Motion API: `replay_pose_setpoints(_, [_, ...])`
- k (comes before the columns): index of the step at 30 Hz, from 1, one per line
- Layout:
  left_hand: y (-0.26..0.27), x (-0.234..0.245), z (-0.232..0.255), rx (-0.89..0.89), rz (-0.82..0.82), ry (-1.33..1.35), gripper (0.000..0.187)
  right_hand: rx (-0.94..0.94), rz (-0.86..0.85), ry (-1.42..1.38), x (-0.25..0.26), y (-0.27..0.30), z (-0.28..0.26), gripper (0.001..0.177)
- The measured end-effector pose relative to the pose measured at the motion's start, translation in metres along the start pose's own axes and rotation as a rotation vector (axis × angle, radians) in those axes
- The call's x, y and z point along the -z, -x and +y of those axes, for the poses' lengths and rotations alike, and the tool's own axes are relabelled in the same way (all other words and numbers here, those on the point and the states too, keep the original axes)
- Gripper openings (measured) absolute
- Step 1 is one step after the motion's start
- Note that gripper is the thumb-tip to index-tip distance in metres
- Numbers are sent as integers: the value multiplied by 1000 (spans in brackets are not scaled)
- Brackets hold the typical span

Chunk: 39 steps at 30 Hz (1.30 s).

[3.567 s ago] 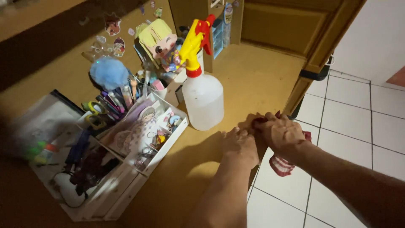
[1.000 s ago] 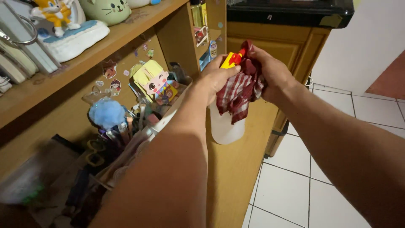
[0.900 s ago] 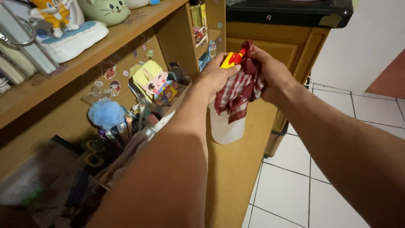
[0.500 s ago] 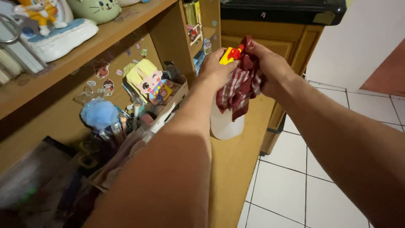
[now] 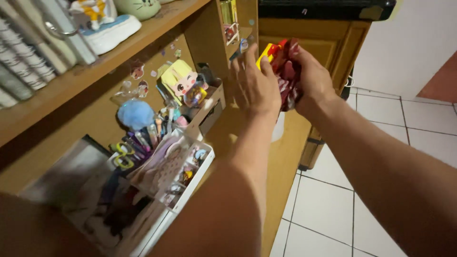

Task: The person sprays liquid from a white bottle onto a red cloth and wipes a wooden desk and shelf. They repeatedly spray the cloth and wipe different sections of the desk surface and the vertical side of the shelf, moving around small items like figurines and stationery.

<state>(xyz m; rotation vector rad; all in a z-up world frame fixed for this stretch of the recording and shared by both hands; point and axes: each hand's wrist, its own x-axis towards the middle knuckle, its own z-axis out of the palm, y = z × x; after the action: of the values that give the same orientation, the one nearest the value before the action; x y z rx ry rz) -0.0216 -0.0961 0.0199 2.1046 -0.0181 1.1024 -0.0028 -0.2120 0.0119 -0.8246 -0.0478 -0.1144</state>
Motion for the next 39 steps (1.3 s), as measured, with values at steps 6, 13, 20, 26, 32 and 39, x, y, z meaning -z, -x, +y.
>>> replay_pose_setpoints(6, [32, 39, -10, 76, 73, 96, 24, -106, -59, -141, -23, 56, 20, 14])
replay_pose_setpoints(13, [100, 102, -40, 647, -450, -128, 38, -320, 54, 591, 12, 129, 108, 28])
replay_pose_setpoints(20, [210, 112, -133, 561, -1028, -315, 43, 50, -474, 1843, 48, 230, 153, 34])
replay_pose_setpoints(26, [222, 98, -175, 567, -999, -341, 42, -342, -425, 1655, 52, 233, 159, 33])
replay_pose_setpoints(32, [176, 136, -132, 1036, -395, 456, 51, -650, -254, 221, -25, 249, 94, 41])
replay_pose_setpoints(39, [116, 209, -45, 1096, -292, 1305, 57, -310, -461, -29, -111, 259, 27, 34])
